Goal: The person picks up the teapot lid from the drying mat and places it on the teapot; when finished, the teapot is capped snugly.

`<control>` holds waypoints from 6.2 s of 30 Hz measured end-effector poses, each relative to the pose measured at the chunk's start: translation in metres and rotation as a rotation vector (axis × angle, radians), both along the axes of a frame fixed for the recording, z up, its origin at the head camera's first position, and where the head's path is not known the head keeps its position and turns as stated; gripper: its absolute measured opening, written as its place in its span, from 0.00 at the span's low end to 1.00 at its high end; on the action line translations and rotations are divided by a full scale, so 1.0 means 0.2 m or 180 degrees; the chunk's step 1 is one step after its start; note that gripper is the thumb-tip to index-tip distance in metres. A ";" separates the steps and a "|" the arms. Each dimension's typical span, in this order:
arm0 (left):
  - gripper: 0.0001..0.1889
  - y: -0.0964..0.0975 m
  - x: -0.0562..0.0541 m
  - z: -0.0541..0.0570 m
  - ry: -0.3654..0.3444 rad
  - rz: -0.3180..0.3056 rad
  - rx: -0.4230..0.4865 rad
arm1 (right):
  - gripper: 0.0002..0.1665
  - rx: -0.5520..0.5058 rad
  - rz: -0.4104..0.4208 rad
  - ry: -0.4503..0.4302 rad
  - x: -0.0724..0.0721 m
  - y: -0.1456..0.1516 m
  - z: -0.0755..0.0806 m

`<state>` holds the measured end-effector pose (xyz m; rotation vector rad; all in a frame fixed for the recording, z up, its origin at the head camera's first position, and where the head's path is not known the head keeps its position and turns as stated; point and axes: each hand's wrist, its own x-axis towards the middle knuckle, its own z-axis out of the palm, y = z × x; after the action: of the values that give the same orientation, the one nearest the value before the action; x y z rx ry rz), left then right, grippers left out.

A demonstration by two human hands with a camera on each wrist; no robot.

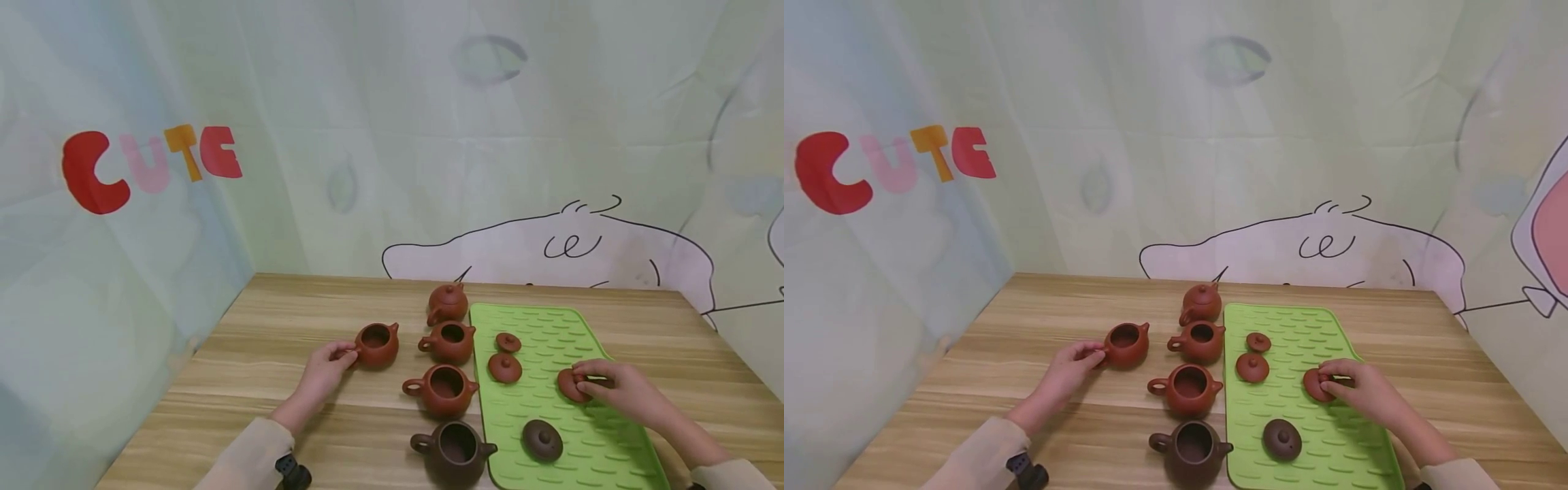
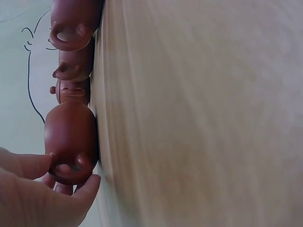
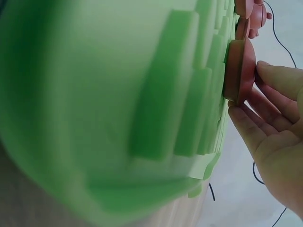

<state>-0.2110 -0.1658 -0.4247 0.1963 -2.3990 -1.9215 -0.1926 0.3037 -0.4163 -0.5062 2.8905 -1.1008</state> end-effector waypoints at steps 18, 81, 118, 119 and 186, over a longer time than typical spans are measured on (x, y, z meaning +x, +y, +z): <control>0.10 0.00 0.01 0.01 -0.0036 -0.0008 -0.0123 | 0.12 -0.0082 0.0481 0.0385 -0.08 -0.17 0.20; 0.08 -0.01 0.00 0.01 0.0041 -0.0020 -0.0190 | 0.12 0.0070 0.1092 -0.0271 -0.52 -1.48 0.31; 0.09 -0.01 0.00 0.01 0.0035 -0.0046 -0.0186 | 0.07 0.0322 0.1251 -0.0116 -0.50 -1.50 0.26; 0.09 -0.01 0.00 0.01 0.0032 -0.0046 -0.0200 | 0.07 0.0332 0.1246 -0.0122 -0.50 -1.51 0.26; 0.19 0.45 -0.16 0.10 0.0295 -0.0714 -0.0255 | 0.27 -0.0426 0.0353 -0.0030 -0.39 -0.47 0.31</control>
<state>-0.2429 -0.0753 -0.4056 -0.1698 -2.5231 -1.8664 -0.2698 0.2102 -0.3539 -0.6547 2.7551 -1.2813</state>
